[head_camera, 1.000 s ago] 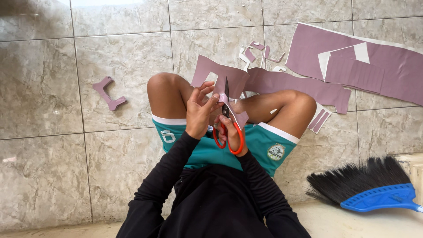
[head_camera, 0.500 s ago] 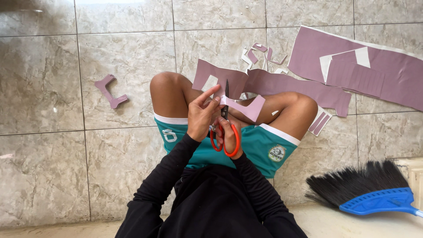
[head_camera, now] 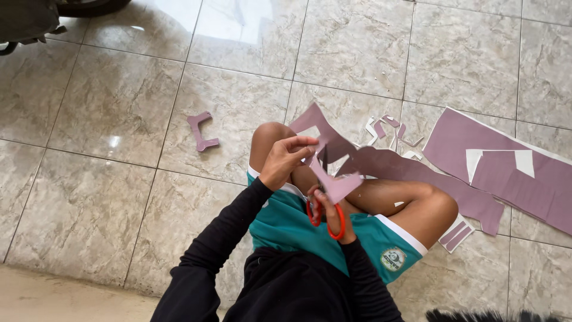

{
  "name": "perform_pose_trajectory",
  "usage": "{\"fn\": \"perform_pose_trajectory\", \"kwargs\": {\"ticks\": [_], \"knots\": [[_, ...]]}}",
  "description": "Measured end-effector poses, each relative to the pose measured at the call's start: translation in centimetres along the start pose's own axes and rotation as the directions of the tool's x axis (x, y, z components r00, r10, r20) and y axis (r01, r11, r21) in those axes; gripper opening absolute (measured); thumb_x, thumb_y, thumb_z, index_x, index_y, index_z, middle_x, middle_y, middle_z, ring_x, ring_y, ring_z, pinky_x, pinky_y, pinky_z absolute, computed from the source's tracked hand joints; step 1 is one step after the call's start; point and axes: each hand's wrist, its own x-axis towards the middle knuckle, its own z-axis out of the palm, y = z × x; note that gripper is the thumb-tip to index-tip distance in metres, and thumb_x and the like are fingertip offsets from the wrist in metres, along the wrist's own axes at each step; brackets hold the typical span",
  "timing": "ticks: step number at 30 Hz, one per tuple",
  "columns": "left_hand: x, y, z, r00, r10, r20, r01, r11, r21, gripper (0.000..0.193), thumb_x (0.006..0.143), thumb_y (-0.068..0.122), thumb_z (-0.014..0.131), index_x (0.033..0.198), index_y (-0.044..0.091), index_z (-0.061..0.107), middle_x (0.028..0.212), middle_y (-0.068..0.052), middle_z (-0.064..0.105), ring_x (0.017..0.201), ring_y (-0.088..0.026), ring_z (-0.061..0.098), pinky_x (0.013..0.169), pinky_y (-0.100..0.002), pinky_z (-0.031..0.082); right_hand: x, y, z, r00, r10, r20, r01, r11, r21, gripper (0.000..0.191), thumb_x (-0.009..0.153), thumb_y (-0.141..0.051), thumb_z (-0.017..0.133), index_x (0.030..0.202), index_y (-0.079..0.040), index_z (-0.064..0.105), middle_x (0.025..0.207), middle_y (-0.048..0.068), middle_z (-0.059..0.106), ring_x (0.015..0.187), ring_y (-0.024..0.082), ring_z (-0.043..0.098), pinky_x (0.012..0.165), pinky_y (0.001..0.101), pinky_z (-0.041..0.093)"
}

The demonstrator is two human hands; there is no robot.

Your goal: The person sits on a tiled floor and cuts shapes out of mauve paper or sticker sheets with red-handled scissors, working on one piece at a time on their lap. They trim curved outlines, set finished cutouts aside on the floor, and pick up the next sheet to continue cutting.

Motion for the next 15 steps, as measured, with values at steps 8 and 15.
{"fn": "perform_pose_trajectory", "kwargs": {"ticks": [8, 15], "knots": [[-0.7, 4.2, -0.1, 0.977, 0.054, 0.206, -0.129, 0.921, 0.368, 0.033, 0.092, 0.006, 0.059, 0.120, 0.000, 0.076, 0.097, 0.002, 0.072, 0.083, -0.002, 0.059, 0.075, -0.018, 0.051, 1.1, -3.9, -1.6, 0.986, -0.169, 0.006, 0.166, 0.965, -0.203, 0.037, 0.109, -0.031, 0.055, 0.110, 0.003, 0.069, 0.081, 0.003, 0.064, 0.075, 0.008, 0.063, 0.066, 0.0236, 0.050], [-0.4, 5.6, 0.7, 0.967, 0.015, 0.256, -0.139, 0.870, 0.473, 0.034, 0.091, 0.007, 0.059, 0.120, 0.001, 0.076, 0.092, 0.001, 0.073, 0.081, -0.002, 0.060, 0.073, -0.019, 0.052, -0.1, -6.6, -1.6, 0.996, 0.049, -0.074, -0.062, 0.982, -0.180, 0.039, 0.102, -0.034, 0.058, 0.095, 0.003, 0.069, 0.055, 0.000, 0.050, 0.039, 0.009, 0.047, 0.037, 0.0261, 0.036]]}}
